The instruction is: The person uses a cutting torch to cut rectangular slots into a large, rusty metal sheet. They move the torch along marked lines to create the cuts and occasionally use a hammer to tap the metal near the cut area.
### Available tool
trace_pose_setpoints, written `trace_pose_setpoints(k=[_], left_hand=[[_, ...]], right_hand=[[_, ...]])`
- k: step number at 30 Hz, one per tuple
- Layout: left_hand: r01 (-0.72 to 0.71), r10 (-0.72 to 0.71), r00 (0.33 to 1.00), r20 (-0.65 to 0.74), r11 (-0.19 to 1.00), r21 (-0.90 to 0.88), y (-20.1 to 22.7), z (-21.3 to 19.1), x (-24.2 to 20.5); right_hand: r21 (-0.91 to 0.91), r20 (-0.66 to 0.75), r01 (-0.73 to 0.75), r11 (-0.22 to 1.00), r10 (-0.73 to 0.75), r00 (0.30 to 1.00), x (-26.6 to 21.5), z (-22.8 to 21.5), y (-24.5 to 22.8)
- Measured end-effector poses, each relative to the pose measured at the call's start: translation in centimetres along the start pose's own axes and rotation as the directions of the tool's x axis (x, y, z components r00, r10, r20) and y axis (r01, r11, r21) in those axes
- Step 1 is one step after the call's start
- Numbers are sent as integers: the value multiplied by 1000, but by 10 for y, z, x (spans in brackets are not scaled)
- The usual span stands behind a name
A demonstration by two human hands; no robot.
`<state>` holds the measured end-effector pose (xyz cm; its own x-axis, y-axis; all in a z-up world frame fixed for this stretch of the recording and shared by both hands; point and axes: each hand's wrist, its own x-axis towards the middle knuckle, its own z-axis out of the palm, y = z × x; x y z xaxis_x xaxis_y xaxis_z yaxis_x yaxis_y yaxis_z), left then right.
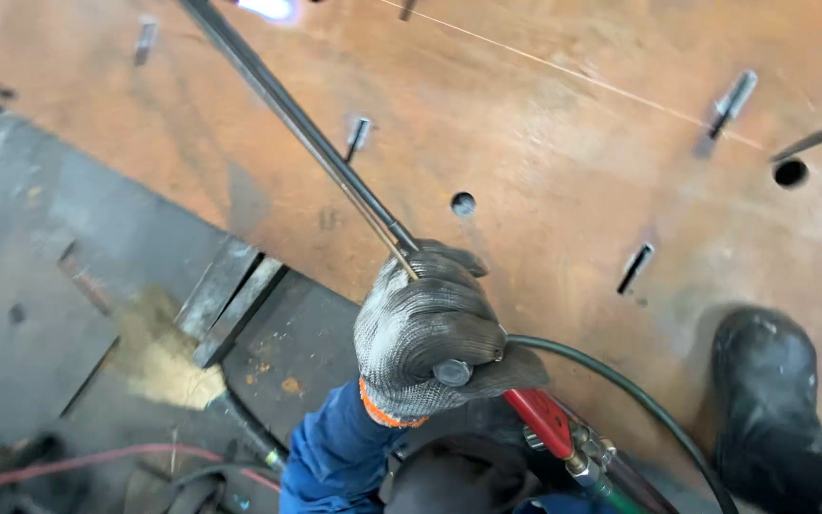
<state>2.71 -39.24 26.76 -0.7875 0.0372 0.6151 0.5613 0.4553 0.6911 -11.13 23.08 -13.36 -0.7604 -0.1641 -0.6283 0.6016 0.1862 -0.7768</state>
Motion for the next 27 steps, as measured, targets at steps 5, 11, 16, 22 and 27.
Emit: trace_pose_setpoints(k=[5, 11, 16, 22, 27], left_hand=[[-21, 7, 997, 76, 984, 178, 41, 2, 39], [79, -159, 967, 201, 930, 358, 76, 38, 56], [168, -275, 938, 209, 892, 420, 95, 80, 67], [137, -304, 914, 270, 855, 499, 85, 115, 78], [271, -388, 907, 165, 836, 477, 78, 122, 85]], right_hand=[[-7, 111, 79, 997, -78, 991, 42, 19, -18], [40, 196, 84, 996, -91, 976, 60, 23, 11], [59, 232, 66, 996, -78, 970, 42, 15, 42], [62, 323, 119, 991, -133, 937, 58, 34, 38], [55, 396, 202, 978, -207, 895, 77, 62, 22]])
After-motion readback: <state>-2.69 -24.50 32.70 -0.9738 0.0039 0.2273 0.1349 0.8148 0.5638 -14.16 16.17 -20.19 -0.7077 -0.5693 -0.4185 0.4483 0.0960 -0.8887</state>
